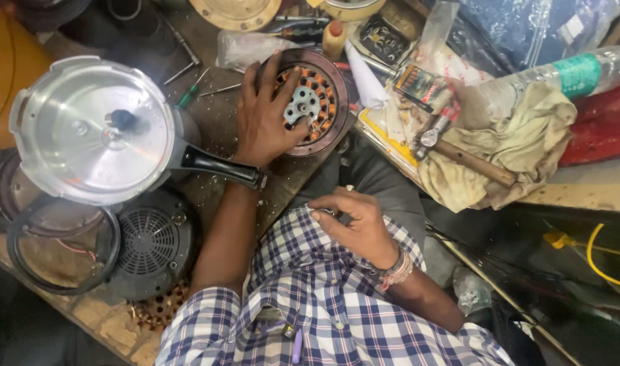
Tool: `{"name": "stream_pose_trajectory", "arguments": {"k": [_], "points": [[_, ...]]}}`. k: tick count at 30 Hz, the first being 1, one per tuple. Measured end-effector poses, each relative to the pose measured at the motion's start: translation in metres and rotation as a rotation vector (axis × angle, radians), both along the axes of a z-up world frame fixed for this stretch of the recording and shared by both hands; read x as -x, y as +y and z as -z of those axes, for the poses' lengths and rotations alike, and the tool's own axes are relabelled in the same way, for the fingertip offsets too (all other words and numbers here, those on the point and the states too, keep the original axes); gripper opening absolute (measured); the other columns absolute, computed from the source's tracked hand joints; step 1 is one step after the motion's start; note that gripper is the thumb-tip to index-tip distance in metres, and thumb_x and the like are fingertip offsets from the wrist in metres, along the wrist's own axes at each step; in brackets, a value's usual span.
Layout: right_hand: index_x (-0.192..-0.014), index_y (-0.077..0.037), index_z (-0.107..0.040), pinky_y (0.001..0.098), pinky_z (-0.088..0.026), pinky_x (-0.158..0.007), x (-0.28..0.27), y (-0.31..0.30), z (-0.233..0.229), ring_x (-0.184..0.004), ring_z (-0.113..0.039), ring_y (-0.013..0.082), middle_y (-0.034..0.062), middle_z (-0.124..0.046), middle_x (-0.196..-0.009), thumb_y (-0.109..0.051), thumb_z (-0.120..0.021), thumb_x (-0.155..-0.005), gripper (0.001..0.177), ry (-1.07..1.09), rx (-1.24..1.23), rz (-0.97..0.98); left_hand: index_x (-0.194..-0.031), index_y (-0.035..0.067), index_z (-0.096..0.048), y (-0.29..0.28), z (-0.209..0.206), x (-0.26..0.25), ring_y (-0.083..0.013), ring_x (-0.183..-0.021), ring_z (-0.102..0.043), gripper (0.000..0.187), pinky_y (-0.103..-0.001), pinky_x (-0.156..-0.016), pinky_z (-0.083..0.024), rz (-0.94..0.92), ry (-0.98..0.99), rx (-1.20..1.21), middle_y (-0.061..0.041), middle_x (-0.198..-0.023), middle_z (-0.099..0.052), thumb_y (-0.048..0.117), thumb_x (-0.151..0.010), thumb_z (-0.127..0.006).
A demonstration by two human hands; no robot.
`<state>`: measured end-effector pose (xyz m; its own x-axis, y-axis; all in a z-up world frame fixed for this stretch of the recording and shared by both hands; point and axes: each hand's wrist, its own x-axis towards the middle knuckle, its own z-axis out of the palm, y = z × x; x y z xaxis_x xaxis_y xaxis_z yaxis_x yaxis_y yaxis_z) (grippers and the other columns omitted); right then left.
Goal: The person works on a circular electrical component with copper windings, using a small metal tool to adjust or clean the slots. The person holds the component with both hands and repeatedly manipulates the tool within the winding slots.
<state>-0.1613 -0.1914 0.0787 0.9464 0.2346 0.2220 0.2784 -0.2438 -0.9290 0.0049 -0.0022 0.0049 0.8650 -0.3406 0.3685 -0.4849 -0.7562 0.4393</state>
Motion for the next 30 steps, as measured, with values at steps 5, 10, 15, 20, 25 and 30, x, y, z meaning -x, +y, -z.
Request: {"name": "stream_pose_trajectory", "arguments": {"k": [5, 10, 15, 20, 25, 30], "points": [[-0.101, -0.002, -0.077, 0.0268, -0.047, -0.058, -0.002, -0.008, 0.008, -0.064, -0.062, 0.0113, 0.0064, -0.071, -0.078, -0.007, -0.078, -0.088, 0.014, 0.057, 0.037, 0.099, -0.15, 0.021, -0.057, -0.003, -0.006, 0.001, -0.0497, -0.147, -0.026, 0.081, -0.067, -0.107, -0.038, -0.001, 0.028, 0.005, -0.012, -0.166, -0.028, 0.037, -0.074, -0.08], [-0.102, -0.002, -0.076, 0.0258, -0.048, -0.06, 0.003, -0.004, 0.016, -0.067, -0.063, 0.0103, 0.0055, -0.072, -0.081, -0.008, -0.078, -0.089, 0.014, 0.073, 0.016, 0.048, -0.15, 0.019, -0.056, -0.001, -0.002, 0.005, -0.0489, -0.147, -0.028, 0.081, -0.067, -0.111, -0.037, 0.0, -0.004, -0.007, -0.012, -0.167, -0.029, 0.035, -0.074, -0.08], [-0.102, -0.002, -0.076, 0.0262, -0.047, -0.061, 0.007, -0.006, 0.018, -0.067, -0.061, 0.0108, 0.0047, -0.069, -0.078, -0.007, -0.079, -0.089, 0.015, 0.076, 0.024, 0.046, -0.151, 0.021, -0.056, -0.001, 0.0, 0.004, -0.0488, -0.147, -0.028, 0.082, -0.066, -0.111, -0.037, -0.02, -0.014, -0.006, -0.011, -0.166, -0.03, 0.034, -0.075, -0.08], [-0.103, -0.003, -0.076, 0.026, -0.047, -0.061, 0.007, -0.011, 0.02, -0.068, -0.061, 0.0099, 0.0039, -0.07, -0.08, -0.008, -0.078, -0.09, 0.014, 0.08, 0.039, 0.086, -0.152, 0.021, -0.055, -0.001, 0.0, 0.004, -0.0489, -0.147, -0.028, 0.082, -0.066, -0.109, -0.039, -0.015, -0.026, -0.009, -0.011, -0.167, -0.029, 0.035, -0.076, -0.081], [-0.104, -0.003, -0.077, 0.0247, -0.048, -0.062, 0.005, -0.018, 0.029, -0.07, -0.061, 0.0087, 0.0024, -0.07, -0.081, -0.01, -0.078, -0.09, 0.016, 0.133, 0.079, 0.113, -0.152, 0.021, -0.055, 0.0, 0.003, 0.003, -0.0481, -0.148, -0.027, 0.082, -0.066, -0.109, -0.04, -0.018, -0.028, -0.01, -0.011, -0.167, -0.028, 0.036, -0.075, -0.081], [-0.108, -0.003, -0.077, 0.0239, -0.048, -0.064, -0.01, -0.046, 0.05, -0.073, -0.061, 0.0091, 0.005, -0.072, -0.085, -0.013, -0.077, -0.093, 0.018, 0.2, 0.119, 0.369, -0.15, 0.021, -0.056, -0.002, 0.002, 0.0, -0.0498, -0.146, -0.025, 0.083, -0.067, -0.105, -0.04, -0.027, 0.035, -0.015, -0.011, -0.166, -0.028, 0.035, -0.072, -0.08]]}}
